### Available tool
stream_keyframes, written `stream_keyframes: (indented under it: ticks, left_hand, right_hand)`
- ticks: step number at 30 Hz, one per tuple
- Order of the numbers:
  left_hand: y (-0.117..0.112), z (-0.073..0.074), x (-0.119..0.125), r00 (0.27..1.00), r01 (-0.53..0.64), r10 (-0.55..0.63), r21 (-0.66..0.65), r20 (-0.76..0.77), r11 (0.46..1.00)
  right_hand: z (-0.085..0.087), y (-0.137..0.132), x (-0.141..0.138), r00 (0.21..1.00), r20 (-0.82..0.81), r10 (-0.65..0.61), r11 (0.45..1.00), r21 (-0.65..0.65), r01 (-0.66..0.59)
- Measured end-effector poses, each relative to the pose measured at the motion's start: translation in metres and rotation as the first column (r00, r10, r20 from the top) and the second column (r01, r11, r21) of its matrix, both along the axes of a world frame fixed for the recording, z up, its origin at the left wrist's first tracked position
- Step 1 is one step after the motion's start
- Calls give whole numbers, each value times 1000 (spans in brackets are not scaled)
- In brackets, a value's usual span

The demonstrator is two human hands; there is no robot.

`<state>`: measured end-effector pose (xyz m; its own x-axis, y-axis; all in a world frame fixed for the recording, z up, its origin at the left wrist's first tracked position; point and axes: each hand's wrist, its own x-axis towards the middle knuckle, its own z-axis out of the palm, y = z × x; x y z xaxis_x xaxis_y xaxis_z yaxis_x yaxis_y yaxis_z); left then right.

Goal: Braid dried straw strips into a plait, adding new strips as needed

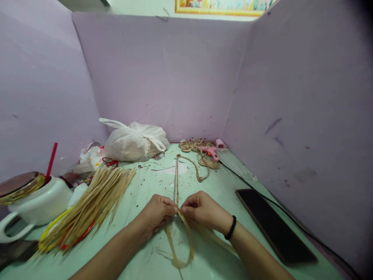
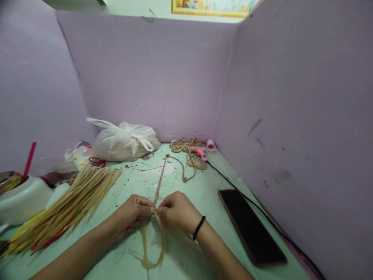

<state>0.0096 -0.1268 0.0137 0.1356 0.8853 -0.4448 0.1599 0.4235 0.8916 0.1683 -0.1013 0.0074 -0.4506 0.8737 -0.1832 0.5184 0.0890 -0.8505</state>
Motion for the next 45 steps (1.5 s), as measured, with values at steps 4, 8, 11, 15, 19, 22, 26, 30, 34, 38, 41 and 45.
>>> stream_keyframes:
  ticks: [4, 8, 11, 15, 19, 22, 26, 30, 34, 38, 41, 45]
  left_hand:
    - [0, 0, 0, 1000, 8, -8, 1, -11, 1000]
    - [0, -1, 0, 1000, 14, -14, 8, -17, 1000]
    - [0, -2, 1, 1000, 22, -22, 18, -12, 1000]
    - [2, -5, 3, 996, 47, -41, 68, -76, 997]
    - [4, -5, 6, 981, 76, -49, 141, -186, 987]
    - [4, -3, 7, 971, 63, -33, 120, -235, 991]
    - [4, -5, 5, 961, 62, -33, 99, -275, 993]
    - [4, -12, 1, 961, 121, -72, 174, -268, 977]
    - [5, -10, -1, 956, 181, -129, 184, -265, 966]
    - [3, -1, -1, 964, 131, -99, 117, -245, 984]
    - [2, 4, -2, 979, 84, -69, 70, -194, 994]
    - [3, 3, -2, 982, 65, -50, 78, -183, 995]
  right_hand:
    - [5, -4, -5, 995, -68, -76, 990, -121, 67]
    - [4, -5, -11, 983, -129, -134, 955, -282, 94]
    - [-1, -1, -11, 985, -113, -134, 964, -246, 103]
    - [-5, 3, -8, 995, -11, -103, 993, -51, 102]
    - [-4, -2, -12, 981, 138, -134, 985, 126, 117]
    - [-4, -7, -17, 975, 153, -159, 978, 159, 134]
    - [-4, -13, -18, 991, 120, -54, 988, 149, 36]
    - [3, -17, -17, 982, 186, 43, 982, 173, -76]
    - [6, -18, -15, 989, 121, 81, 986, 135, -98]
    - [6, -15, -13, 993, -54, 100, 988, -115, -106]
    - [11, -14, -12, 987, -160, 27, 950, -304, -76]
    - [16, -14, -13, 979, -192, -76, 923, -386, -4]
